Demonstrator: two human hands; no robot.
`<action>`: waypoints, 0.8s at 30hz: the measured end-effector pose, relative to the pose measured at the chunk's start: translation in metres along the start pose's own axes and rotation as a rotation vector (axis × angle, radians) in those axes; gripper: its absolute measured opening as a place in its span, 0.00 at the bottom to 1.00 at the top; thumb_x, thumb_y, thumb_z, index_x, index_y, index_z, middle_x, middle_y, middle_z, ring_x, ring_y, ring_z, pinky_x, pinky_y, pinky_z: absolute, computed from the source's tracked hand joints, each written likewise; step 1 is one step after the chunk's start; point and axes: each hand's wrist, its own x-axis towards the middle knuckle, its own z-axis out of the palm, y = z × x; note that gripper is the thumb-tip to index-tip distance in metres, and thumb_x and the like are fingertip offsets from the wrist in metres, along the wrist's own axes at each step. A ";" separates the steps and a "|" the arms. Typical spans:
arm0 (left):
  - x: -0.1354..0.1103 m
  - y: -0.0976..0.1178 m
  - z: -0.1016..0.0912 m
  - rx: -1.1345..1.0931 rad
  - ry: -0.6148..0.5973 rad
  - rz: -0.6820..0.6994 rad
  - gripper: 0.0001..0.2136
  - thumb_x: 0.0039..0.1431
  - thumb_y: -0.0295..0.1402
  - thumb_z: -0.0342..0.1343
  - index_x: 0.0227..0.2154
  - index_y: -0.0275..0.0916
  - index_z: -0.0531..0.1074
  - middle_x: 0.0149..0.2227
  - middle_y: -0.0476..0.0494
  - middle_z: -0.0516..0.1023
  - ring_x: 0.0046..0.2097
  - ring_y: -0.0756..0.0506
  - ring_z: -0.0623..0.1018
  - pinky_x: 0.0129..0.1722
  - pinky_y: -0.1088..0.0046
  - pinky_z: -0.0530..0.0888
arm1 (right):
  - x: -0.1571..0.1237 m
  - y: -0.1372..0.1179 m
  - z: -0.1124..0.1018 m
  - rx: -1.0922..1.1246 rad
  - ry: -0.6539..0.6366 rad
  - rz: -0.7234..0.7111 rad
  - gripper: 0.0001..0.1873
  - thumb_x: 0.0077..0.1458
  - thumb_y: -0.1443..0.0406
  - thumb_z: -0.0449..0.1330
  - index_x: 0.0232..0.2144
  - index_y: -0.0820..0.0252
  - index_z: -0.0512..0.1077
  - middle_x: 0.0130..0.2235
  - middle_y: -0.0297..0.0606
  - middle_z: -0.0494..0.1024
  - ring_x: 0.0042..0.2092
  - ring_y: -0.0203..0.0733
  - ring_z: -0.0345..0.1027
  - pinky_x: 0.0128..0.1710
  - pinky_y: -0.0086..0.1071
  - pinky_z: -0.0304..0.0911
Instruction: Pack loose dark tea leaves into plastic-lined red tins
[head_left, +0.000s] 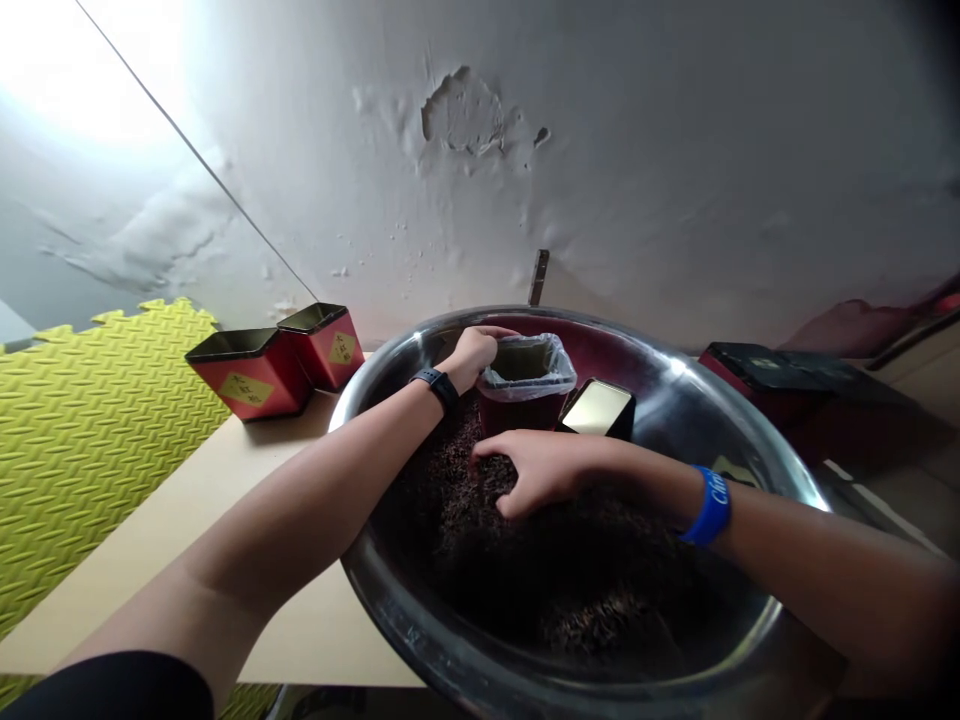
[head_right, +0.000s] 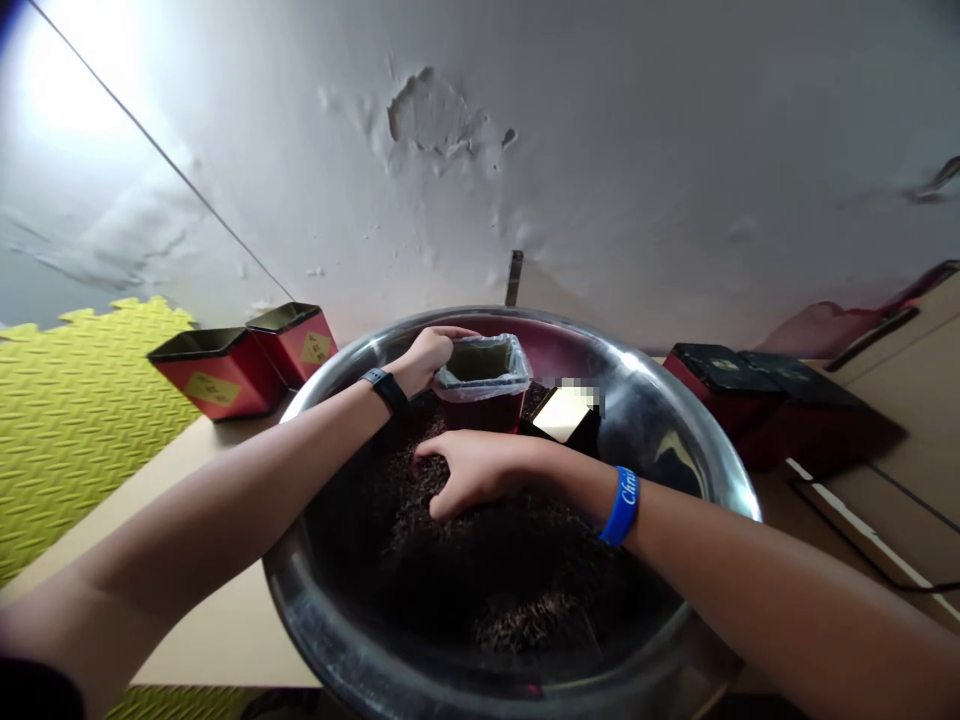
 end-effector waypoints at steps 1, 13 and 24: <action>-0.002 0.002 0.001 -0.006 -0.018 -0.002 0.23 0.47 0.18 0.42 0.44 0.35 0.73 0.34 0.41 0.78 0.26 0.50 0.74 0.27 0.75 0.71 | 0.000 0.000 -0.001 0.054 -0.018 -0.006 0.33 0.35 0.62 0.62 0.49 0.61 0.66 0.44 0.40 0.72 0.41 0.42 0.65 0.37 0.29 0.60; -0.021 0.019 -0.001 0.017 -0.228 -0.028 0.18 0.49 0.21 0.48 0.43 0.34 0.73 0.27 0.45 0.75 0.30 0.49 0.72 0.26 0.78 0.69 | -0.009 0.003 -0.042 0.783 0.142 -0.144 0.18 0.45 0.64 0.58 0.40 0.57 0.61 0.34 0.35 0.68 0.31 0.35 0.63 0.27 0.27 0.60; -0.007 0.006 -0.001 -0.109 -0.306 -0.034 0.24 0.42 0.16 0.45 0.43 0.35 0.73 0.34 0.41 0.77 0.33 0.47 0.75 0.28 0.77 0.71 | -0.002 0.051 -0.070 -0.171 0.528 -0.055 0.15 0.49 0.57 0.57 0.37 0.58 0.72 0.41 0.39 0.75 0.43 0.43 0.66 0.45 0.35 0.59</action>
